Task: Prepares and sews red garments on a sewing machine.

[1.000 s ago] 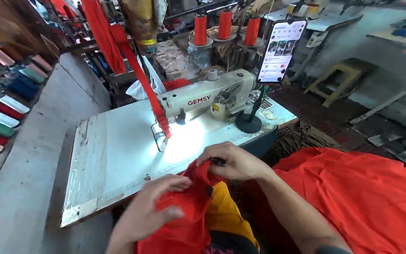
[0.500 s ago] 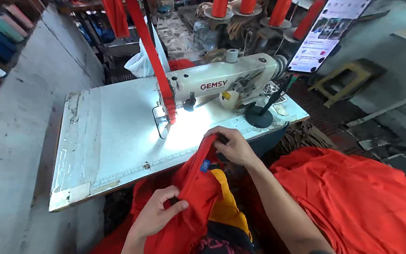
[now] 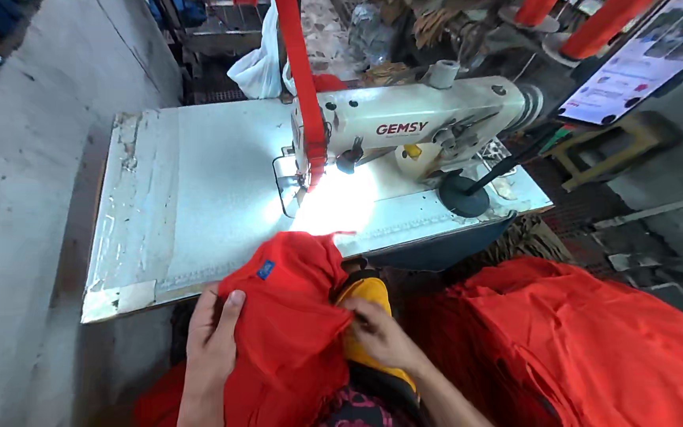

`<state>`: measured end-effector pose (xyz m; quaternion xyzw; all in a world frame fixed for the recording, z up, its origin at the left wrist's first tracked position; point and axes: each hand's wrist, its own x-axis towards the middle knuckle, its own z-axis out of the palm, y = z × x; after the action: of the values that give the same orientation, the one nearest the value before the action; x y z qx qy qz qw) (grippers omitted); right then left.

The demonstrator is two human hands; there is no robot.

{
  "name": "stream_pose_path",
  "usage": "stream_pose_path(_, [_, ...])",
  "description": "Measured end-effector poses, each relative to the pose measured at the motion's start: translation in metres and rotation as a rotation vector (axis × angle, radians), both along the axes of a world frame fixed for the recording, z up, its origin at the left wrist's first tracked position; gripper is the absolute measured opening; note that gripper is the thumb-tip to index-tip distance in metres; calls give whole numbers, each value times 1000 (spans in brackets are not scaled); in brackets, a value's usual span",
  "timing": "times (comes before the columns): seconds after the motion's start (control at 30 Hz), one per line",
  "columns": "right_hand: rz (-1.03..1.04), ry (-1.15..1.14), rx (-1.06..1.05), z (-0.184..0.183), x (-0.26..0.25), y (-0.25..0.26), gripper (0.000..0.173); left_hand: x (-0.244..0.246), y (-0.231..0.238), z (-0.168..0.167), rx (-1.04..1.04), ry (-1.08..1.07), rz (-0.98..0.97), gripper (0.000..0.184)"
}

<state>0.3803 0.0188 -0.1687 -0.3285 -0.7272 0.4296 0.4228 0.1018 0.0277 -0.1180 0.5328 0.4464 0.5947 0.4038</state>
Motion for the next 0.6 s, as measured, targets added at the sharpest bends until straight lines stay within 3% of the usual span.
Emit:
stream_pose_path(0.03, [-35,41,19,13,4,2,18,-1,-1,0,-6,41,39,30])
stream_pose_path(0.17, [-86,48,191,54,2,5,15,36,-13,7,-57,319,46,130])
stream_pose_path(0.2, [-71,43,229,63,-3,2,15,46,-16,6,-79,415,44,138])
stream_pose_path(0.27, [-42,7,317,77,-11,-5,16,57,-16,-14,-5,577,138,122])
stream_pose_path(0.37, [-107,-114,391,95,6,-12,18,43,-13,-30,198,618,324,66])
stream_pose_path(0.43, [-228,-335,393,103,34,-10,28,20,-20,-21,256,584,286,27])
stream_pose_path(0.53, [-366,-598,345,108,65,-4,31,-4,-39,1,214,475,-4,30])
stream_pose_path(0.6, [-331,-507,351,110,71,-2,30,8,-51,10,160,429,-121,24])
